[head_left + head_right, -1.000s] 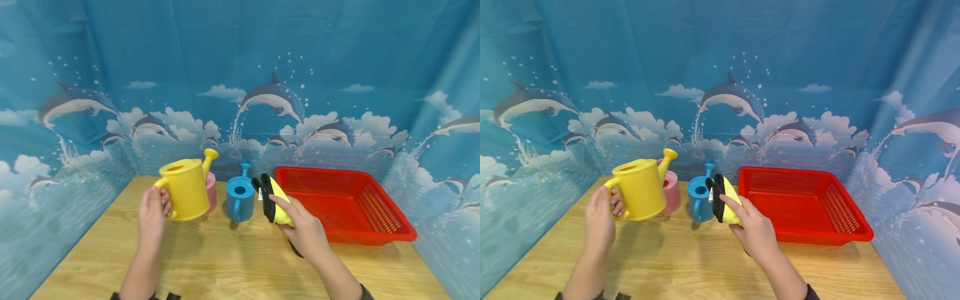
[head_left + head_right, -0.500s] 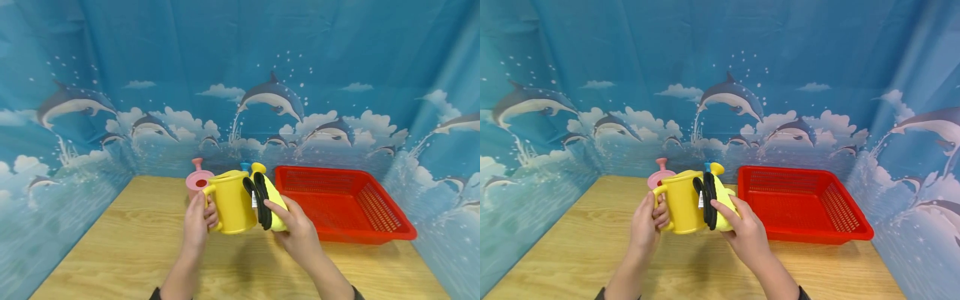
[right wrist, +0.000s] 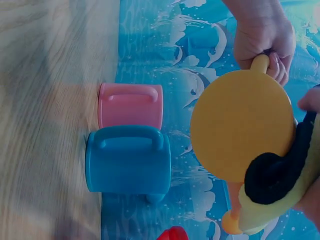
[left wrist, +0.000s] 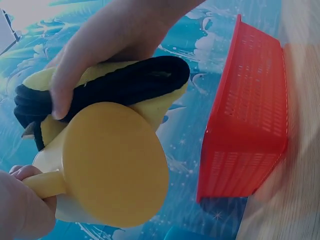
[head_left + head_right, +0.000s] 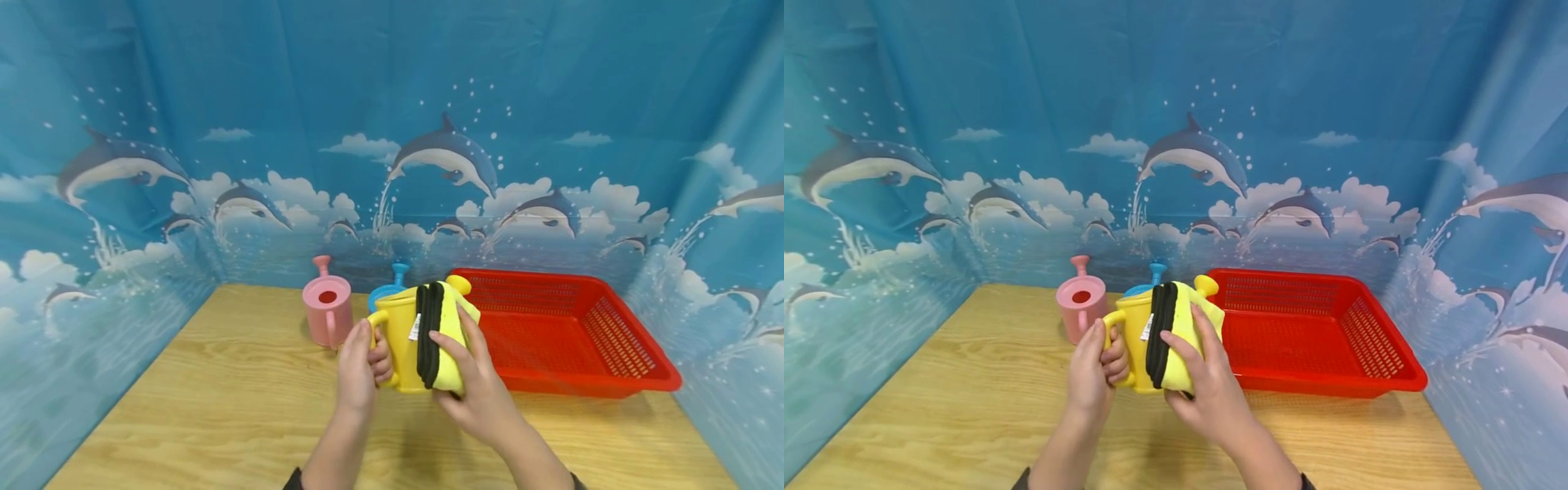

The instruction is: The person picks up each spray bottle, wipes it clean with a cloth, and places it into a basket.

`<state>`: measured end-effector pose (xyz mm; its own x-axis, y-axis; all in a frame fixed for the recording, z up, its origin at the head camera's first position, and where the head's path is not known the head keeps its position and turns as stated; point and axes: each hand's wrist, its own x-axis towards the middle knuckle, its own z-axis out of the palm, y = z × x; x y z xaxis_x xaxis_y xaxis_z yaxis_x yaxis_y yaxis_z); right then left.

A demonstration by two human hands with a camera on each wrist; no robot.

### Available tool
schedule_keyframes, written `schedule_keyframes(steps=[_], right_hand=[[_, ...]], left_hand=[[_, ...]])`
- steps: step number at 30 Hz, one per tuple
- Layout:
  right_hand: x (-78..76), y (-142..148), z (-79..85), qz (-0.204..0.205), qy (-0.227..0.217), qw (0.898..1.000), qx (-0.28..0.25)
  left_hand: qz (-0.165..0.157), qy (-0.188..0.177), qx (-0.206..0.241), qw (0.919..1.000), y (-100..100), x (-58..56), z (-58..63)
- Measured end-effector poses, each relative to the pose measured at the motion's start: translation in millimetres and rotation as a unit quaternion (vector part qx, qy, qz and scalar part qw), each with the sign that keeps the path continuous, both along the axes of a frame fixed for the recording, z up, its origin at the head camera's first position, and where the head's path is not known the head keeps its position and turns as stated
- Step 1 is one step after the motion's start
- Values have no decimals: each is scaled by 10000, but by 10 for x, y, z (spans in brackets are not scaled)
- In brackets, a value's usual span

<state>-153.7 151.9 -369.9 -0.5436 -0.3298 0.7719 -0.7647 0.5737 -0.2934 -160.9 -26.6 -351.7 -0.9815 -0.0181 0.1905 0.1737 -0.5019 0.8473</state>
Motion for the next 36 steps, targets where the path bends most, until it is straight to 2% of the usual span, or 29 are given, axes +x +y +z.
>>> schedule_keyframes(steps=[5, 8, 13, 20, 25, 30, 36], right_hand=[[0, 5, -40, 23, -470, 9989, 4], [-21, -34, -70, -137, -425, 9989, -168], [-51, -112, -68, -565, -279, 9969, -468], [-65, -145, -19, -773, -432, 9955, -328], [-92, -144, 3, -818, 110, 9966, -52], [-102, -132, 3, -687, 619, 9954, 264], [-113, -151, -32, -560, 1391, 9829, 1070]], left_hand=[[108, 34, -14, 9999, 70, 24, -8], [193, -10, -56, 9998, 102, 38, -10], [203, 119, -283, 9993, 144, 59, -15], [174, 18, -441, 9989, 152, 69, -14], [154, -152, -423, 9989, 140, 62, -1], [95, -190, -373, 9991, 121, 49, -1], [159, -207, -464, 9986, 91, 19, -13]])
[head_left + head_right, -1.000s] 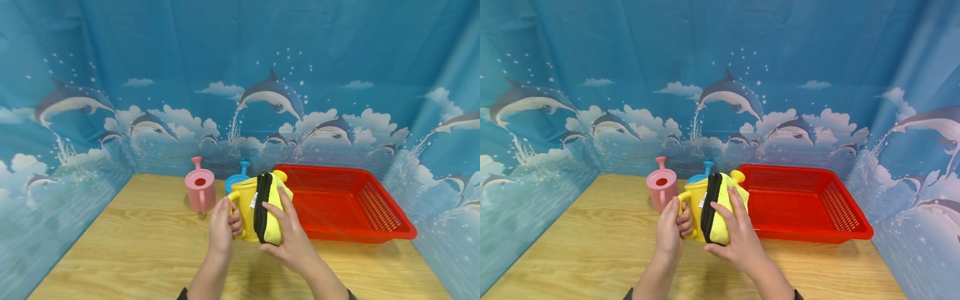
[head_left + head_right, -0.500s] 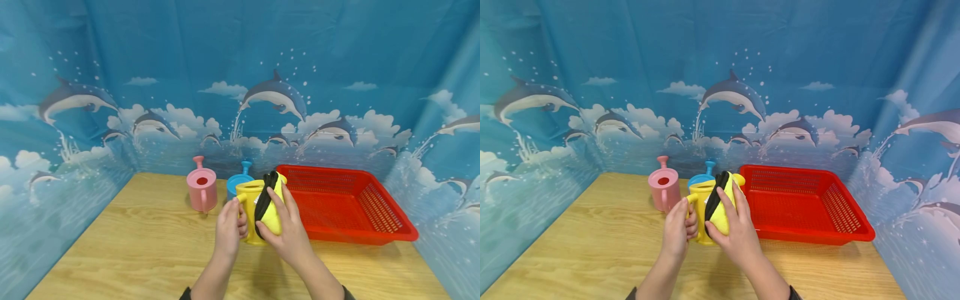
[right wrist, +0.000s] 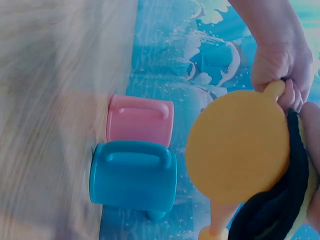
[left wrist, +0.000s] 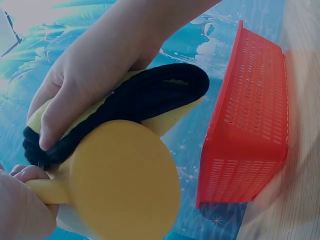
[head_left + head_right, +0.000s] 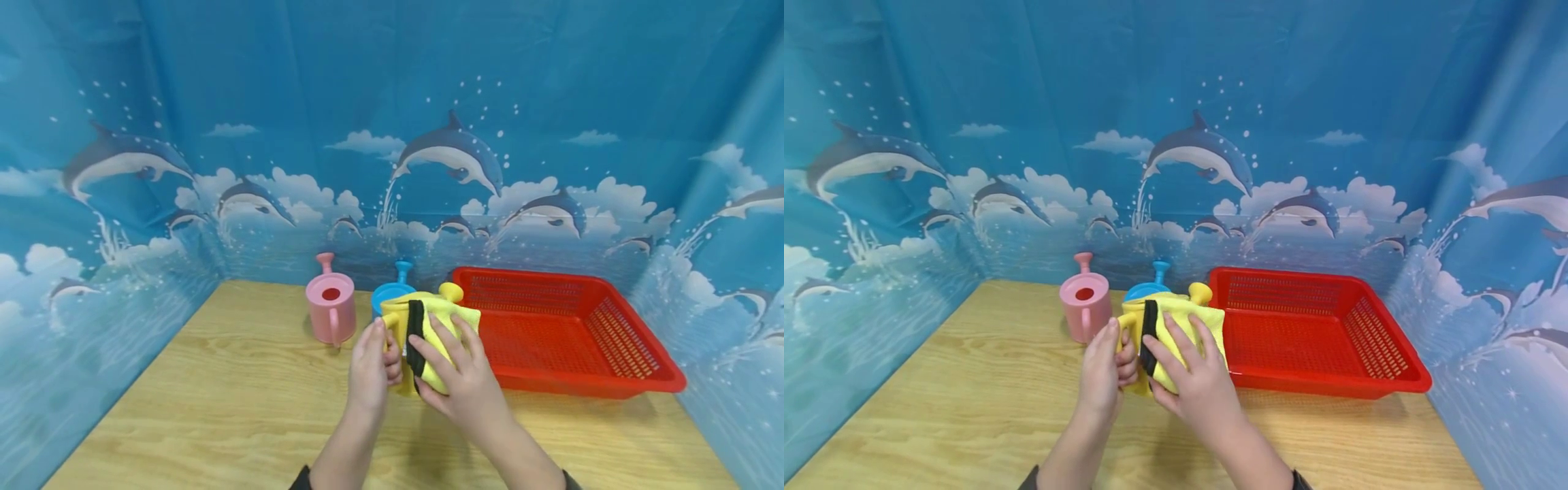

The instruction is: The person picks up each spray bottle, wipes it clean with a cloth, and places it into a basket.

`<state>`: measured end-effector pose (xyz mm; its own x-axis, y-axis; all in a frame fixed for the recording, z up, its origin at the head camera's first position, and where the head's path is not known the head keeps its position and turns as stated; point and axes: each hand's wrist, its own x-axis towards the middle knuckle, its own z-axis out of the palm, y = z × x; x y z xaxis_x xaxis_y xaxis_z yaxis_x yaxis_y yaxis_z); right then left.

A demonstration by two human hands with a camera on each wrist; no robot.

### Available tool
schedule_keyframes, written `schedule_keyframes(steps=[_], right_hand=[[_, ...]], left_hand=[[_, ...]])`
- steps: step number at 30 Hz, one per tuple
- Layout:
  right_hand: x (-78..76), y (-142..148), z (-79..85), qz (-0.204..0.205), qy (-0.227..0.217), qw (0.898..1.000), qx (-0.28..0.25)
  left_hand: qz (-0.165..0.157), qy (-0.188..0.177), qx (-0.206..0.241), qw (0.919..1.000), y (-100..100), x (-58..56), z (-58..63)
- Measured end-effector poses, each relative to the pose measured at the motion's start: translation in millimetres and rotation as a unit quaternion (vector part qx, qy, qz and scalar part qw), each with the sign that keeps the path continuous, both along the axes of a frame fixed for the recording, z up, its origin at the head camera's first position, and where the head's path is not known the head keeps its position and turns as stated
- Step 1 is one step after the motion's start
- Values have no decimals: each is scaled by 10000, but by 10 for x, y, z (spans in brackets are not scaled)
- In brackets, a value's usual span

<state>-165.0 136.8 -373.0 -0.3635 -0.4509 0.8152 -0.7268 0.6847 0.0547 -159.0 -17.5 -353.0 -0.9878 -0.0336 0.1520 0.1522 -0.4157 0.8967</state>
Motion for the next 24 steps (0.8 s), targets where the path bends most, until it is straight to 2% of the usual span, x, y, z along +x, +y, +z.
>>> schedule_keyframes(steps=[3, 9, 17, 24], right_hand=[[-2, -8, -2, 41, 247, 9994, 242], [15, 7, 9, -35, 317, 9985, 443], [85, 51, -15, 136, 407, 9959, 798], [176, 87, -87, 142, 402, 9967, 686]], left_hand=[[-9, -31, 36, 10000, -7, -14, -7], [-57, -32, 67, 10000, -16, -23, -4], [-71, -64, 166, 9998, -28, -23, 20], [-112, -174, 297, 9993, -46, -14, 32]])
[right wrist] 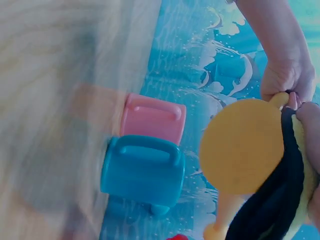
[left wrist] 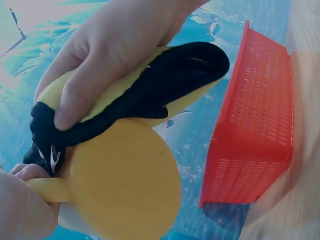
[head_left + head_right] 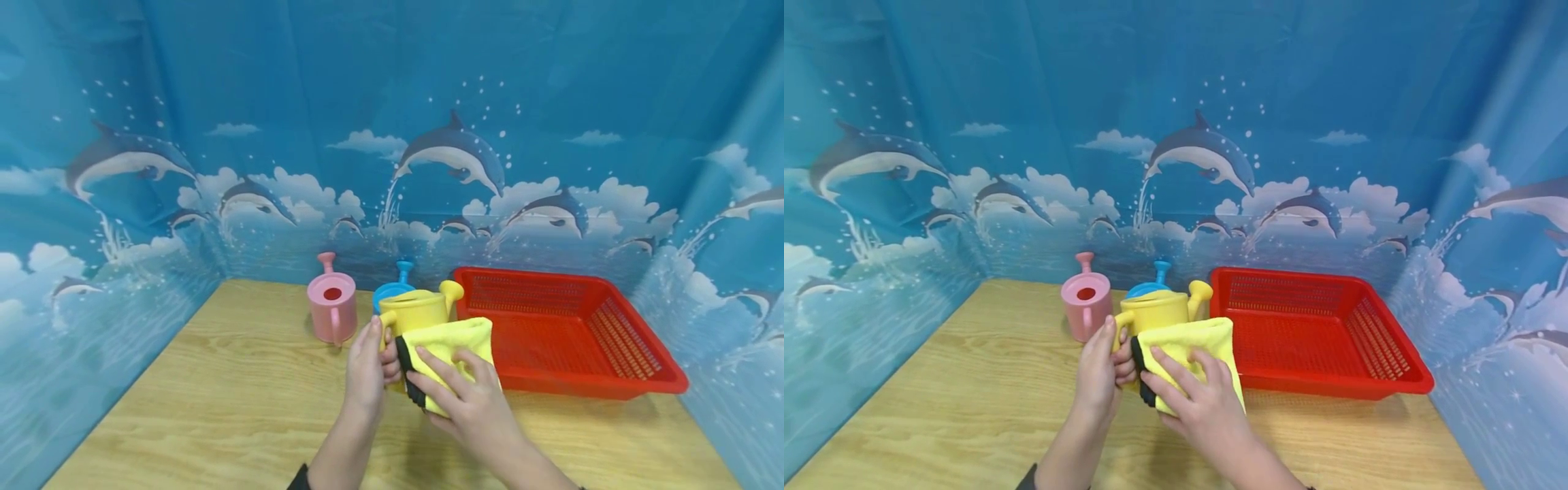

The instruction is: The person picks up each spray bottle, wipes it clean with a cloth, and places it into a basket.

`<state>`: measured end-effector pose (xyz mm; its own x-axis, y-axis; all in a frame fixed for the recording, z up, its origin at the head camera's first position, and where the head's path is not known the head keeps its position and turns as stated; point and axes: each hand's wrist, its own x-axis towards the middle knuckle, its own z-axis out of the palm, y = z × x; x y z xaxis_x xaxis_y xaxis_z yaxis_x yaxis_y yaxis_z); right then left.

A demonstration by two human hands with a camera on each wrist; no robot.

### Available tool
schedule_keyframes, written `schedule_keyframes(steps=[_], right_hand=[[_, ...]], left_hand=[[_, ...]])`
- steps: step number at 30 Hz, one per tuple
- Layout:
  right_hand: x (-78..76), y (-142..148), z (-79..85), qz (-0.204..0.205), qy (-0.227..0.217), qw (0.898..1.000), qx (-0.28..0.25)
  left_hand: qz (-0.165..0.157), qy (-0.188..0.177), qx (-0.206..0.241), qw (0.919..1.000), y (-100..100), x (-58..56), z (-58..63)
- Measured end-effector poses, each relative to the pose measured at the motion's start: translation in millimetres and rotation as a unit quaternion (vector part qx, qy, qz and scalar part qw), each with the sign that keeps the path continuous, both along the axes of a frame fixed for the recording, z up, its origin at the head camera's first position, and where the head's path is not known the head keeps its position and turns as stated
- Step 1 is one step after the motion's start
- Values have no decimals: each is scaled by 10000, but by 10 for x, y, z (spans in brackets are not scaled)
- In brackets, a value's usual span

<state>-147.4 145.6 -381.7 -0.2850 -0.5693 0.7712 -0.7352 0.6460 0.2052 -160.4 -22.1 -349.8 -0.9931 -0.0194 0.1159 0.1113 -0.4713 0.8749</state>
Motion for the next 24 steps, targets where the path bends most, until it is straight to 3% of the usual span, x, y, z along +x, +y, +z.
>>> schedule_keyframes(steps=[9, 16, 24], right_hand=[[-9, -14, -26, 464, -437, 9974, -346], [-45, -31, 110, 237, -506, 9980, -288], [-154, -67, 286, 14, -479, 9977, -485]], left_hand=[[-105, 10, 31, 9999, -20, -3, 13], [-375, 187, -157, 9990, 5, 9, 19], [-416, -134, -267, 9987, 57, 66, 23]])
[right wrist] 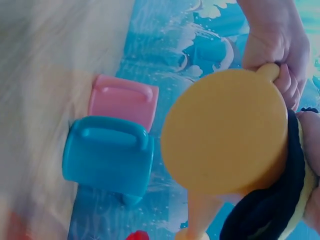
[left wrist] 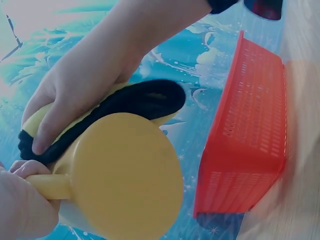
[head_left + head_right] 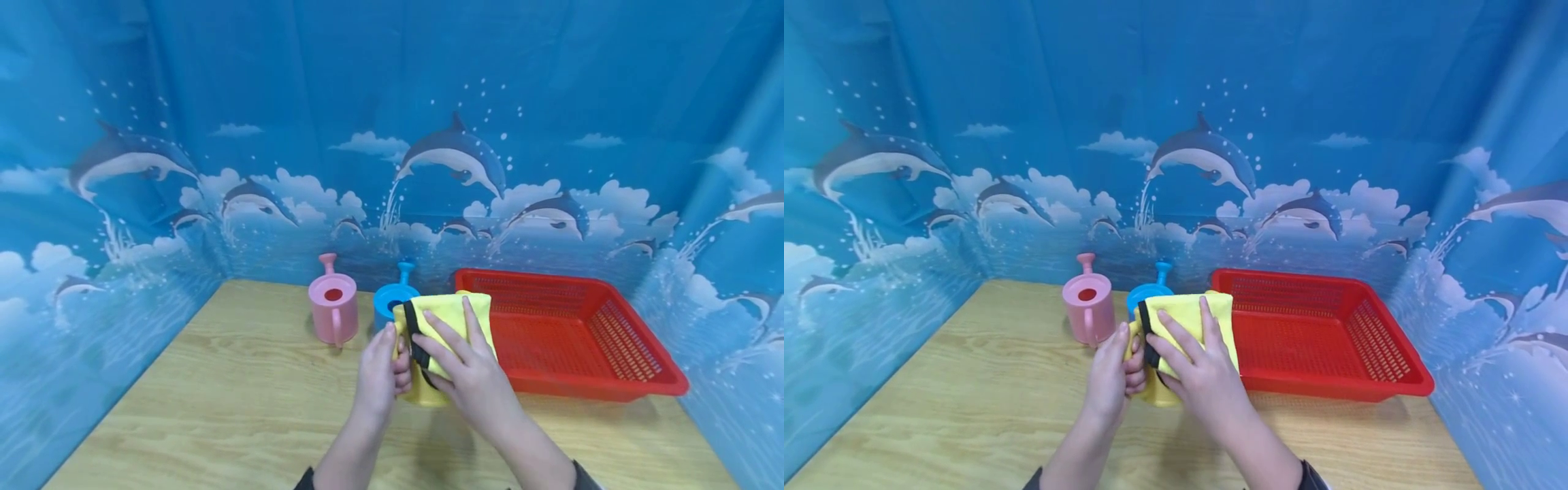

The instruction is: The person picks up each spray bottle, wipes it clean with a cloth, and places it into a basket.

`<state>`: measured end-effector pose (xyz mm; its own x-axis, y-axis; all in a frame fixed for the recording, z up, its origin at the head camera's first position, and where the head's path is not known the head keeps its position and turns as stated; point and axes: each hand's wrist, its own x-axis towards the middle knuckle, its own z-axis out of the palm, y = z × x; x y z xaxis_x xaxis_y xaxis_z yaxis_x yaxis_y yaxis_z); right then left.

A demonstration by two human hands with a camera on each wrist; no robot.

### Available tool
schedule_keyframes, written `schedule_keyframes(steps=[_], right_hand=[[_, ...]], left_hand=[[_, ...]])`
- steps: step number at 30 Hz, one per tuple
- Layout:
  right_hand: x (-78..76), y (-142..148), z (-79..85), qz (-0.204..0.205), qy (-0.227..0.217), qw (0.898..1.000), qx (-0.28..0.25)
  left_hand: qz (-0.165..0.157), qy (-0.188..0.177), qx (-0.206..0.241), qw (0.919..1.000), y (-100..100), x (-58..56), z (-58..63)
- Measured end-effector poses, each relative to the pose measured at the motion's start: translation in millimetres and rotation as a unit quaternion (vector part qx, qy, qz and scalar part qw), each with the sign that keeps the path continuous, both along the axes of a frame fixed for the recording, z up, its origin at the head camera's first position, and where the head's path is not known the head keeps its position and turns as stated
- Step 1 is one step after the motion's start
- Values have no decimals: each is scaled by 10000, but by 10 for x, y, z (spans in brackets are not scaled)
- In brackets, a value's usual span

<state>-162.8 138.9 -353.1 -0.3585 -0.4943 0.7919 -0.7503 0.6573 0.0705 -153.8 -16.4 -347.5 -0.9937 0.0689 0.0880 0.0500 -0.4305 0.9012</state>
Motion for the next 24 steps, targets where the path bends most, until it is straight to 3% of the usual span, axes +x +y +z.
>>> schedule_keyframes(steps=[6, 10, 18, 24], right_hand=[[-30, -22, -13, 61, -135, 9999, 53], [-19, -39, -43, 203, 37, 9998, 41], [25, -41, -132, 387, 306, 9987, 100], [89, -8, -209, 338, 35, 9991, 256]], left_hand=[[218, -228, 101, 9994, -7, 1, -10], [361, -308, 95, 9988, -23, -14, -6], [367, -118, 476, 9981, -64, -53, -40], [395, -60, 595, 9974, -92, -74, -32]])
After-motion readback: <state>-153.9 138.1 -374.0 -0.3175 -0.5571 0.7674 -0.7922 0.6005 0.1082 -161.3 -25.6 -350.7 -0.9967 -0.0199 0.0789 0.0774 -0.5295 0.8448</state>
